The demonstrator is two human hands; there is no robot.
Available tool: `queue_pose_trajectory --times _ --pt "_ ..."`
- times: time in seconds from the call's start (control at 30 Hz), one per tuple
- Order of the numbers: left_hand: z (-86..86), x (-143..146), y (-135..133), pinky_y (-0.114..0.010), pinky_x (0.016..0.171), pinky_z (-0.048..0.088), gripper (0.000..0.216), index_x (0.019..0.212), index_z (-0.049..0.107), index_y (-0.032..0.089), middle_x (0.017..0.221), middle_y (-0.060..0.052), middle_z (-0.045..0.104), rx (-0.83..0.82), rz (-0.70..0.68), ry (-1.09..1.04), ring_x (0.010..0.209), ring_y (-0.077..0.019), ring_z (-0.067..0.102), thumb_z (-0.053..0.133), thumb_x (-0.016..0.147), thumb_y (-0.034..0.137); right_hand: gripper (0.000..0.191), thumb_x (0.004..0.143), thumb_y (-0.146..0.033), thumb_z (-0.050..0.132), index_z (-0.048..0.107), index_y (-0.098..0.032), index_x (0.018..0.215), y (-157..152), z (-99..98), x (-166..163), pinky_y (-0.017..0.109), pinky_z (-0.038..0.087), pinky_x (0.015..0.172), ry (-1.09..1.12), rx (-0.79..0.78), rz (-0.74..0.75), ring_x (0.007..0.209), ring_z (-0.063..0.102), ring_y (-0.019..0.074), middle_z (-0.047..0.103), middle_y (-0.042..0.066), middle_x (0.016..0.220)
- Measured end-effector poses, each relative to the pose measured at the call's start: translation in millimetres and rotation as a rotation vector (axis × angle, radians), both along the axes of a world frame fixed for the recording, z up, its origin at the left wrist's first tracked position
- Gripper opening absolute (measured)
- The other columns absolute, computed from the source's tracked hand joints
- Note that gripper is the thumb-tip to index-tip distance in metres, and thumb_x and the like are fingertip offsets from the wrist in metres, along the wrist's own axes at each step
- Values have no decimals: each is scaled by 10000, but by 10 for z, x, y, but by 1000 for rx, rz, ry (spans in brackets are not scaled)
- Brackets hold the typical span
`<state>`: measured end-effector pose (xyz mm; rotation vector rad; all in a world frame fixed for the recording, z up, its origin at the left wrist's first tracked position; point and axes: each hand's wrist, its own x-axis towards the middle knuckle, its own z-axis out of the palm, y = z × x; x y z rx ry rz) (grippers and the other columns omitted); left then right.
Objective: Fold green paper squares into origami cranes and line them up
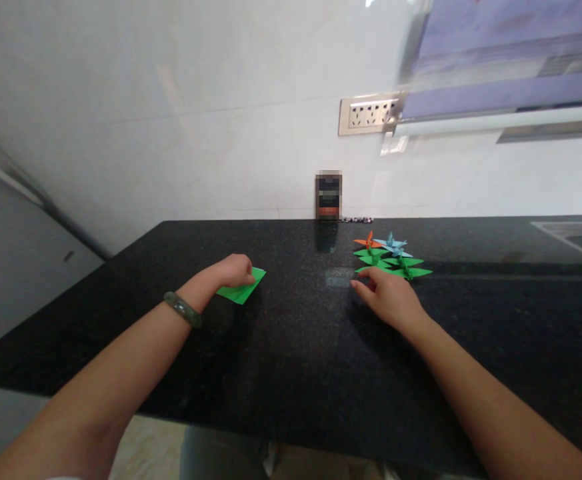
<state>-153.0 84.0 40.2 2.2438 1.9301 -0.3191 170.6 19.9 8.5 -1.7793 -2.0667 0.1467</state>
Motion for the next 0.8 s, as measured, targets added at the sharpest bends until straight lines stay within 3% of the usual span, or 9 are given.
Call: queue_pose_trajectory --times 0.33,0.5,0.57,0.63,0.73,0.8 --pt "-17 -86 -51 -249 581 374 191 759 686 128 743 -86 668 -19 24 -60 685 -192 590 518 721 212 281 809 -414 501 636 -203 936 11 0 8 273 392 589 36 -18 14 664 610 196 676 49 735" --pt "-6 19 -150 -286 637 397 215 811 661 125 813 -114 657 126 54 -71 741 -210 587 468 779 214 246 793 -392 528 638 -193 886 19 -60 -20 271 391 574 144 2 45 620 581 176 659 42 695" --pt "9 203 -264 -304 705 403 251 849 642 135 906 -121 634 228 41 -81 829 -216 571 409 821 224 250 792 -409 528 629 -180 784 13 -83 -62 252 398 542 315 -41 92 566 551 147 635 33 643" --pt "6 470 -427 -307 739 408 247 842 625 149 899 -100 615 401 -36 -128 848 -207 557 394 843 236 370 815 -476 474 582 -159 657 -8 -79 -117 224 388 454 584 -227 115 463 492 108 608 38 584" --pt "-54 929 -695 -300 751 413 253 799 609 156 837 -72 603 569 -212 -219 832 -191 541 383 869 245 431 829 -542 415 572 -141 847 -52 -28 -189 197 389 367 1088 -518 29 432 498 83 670 86 771" --pt "-125 1196 -833 -301 751 412 272 790 601 159 829 -69 603 597 -326 -253 836 -188 530 357 884 234 473 819 -576 406 560 -137 905 -70 1 -208 181 385 329 1250 -611 -7 438 523 84 677 102 809"
